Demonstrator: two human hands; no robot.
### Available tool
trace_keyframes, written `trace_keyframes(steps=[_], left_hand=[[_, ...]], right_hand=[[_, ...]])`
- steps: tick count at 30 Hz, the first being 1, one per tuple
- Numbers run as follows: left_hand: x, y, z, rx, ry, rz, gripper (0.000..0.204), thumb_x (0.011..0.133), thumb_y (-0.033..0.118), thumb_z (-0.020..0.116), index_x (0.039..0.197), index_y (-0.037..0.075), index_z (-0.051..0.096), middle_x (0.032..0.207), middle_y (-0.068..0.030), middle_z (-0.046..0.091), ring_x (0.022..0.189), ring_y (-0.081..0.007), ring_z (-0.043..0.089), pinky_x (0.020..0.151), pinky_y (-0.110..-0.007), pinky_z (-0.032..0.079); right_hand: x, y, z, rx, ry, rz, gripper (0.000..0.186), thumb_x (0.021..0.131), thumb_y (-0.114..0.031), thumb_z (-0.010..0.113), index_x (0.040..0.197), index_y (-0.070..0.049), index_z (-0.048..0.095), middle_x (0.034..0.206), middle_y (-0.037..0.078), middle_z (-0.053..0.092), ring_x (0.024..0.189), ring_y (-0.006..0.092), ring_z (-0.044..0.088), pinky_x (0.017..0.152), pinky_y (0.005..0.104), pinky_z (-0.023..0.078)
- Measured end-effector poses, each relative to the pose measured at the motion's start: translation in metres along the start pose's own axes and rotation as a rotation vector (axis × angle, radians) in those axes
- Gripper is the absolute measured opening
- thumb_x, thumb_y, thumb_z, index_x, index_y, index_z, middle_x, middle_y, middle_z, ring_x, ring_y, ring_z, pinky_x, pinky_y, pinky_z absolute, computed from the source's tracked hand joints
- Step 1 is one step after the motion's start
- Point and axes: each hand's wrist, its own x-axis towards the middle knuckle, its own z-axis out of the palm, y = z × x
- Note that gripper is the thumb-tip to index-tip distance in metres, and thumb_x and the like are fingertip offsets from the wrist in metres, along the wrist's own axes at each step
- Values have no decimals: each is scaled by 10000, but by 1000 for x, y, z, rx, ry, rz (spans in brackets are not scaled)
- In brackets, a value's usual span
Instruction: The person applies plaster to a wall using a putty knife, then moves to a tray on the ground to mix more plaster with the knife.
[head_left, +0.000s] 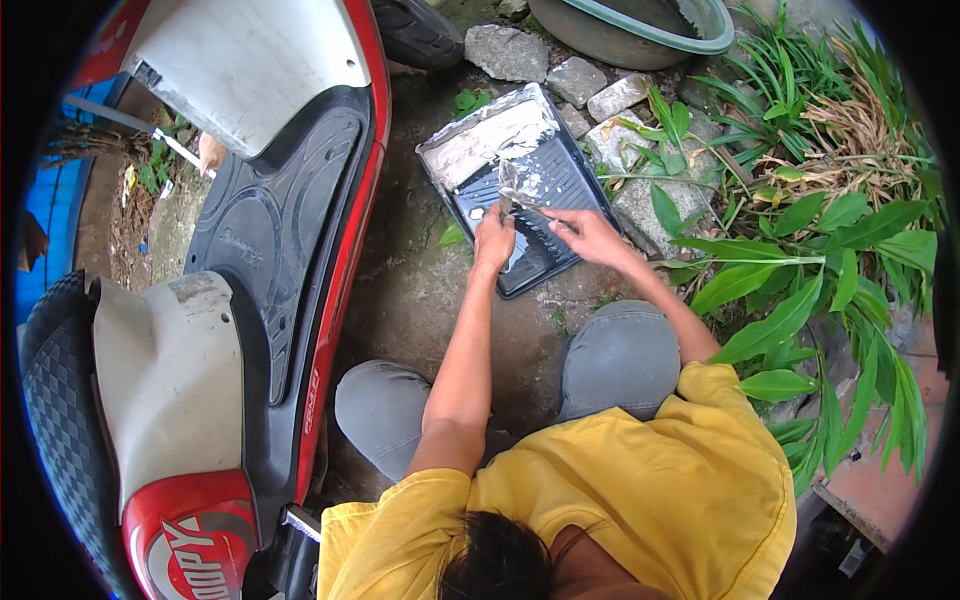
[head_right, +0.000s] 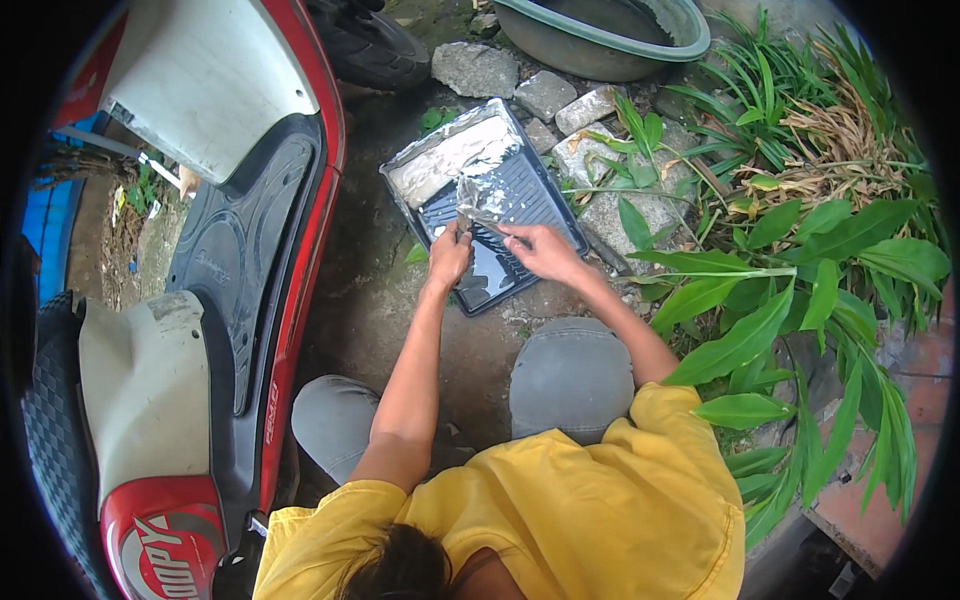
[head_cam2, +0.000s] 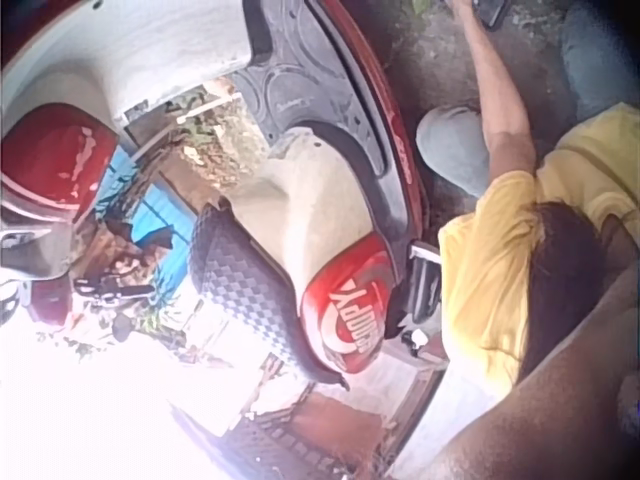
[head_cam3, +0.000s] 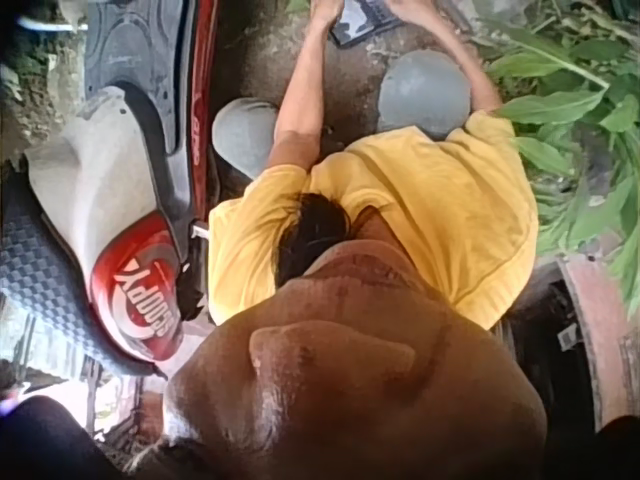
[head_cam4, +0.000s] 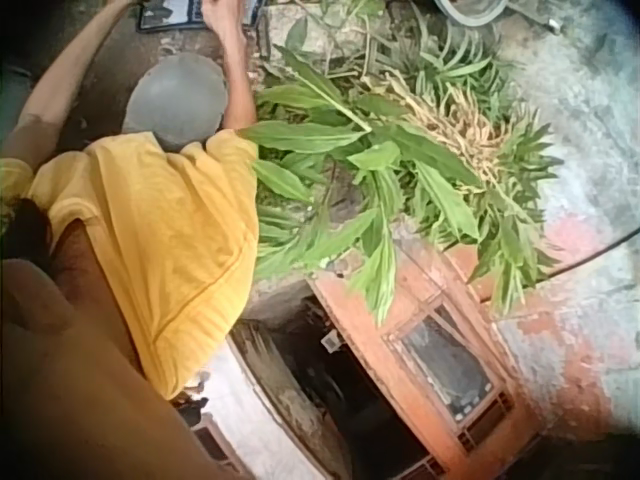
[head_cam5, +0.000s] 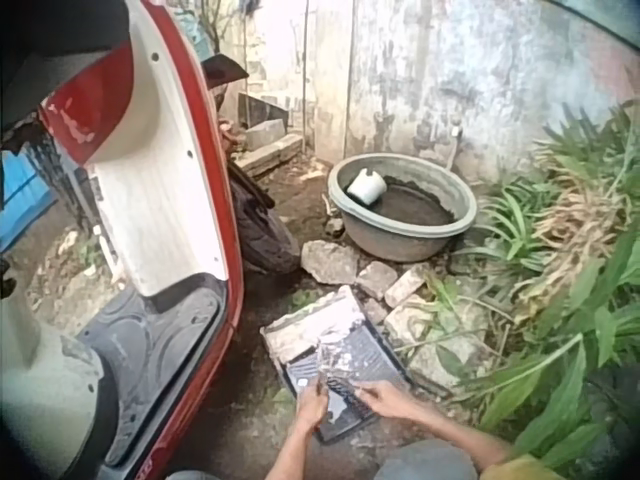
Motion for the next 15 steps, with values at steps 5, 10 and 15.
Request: trace_keyframes(steps=[5,10,15], left_hand=[[-14,11,-5,200,63,130,270,882,196,484,1104,48,525,819,-170,623,719,-270,618,657,-369,477],[-7,13,-14,-507,-208,-261,173,910,128,431,1049,53,502,707,-52,500,557,-119,467,452,-268,387],[-3,23,-19,-933,-355,-370,126,903,98,419,1002,28,455,673,-26,452,496,-93,392,402,-240,336]], right_hand=[[25,-24,-5,-164,8,359,316,898,-252,537,1183,-129,591,888,249,626,875,359,622,767,378,478],[27,-18,-7,-377,265,173,342,877,-224,552,1191,-89,554,864,252,622,818,411,603,710,434,484],[13,-1,4,-258,493,-131,273,830,-70,580,1102,-42,580,903,218,606,821,393,587,702,414,469]])
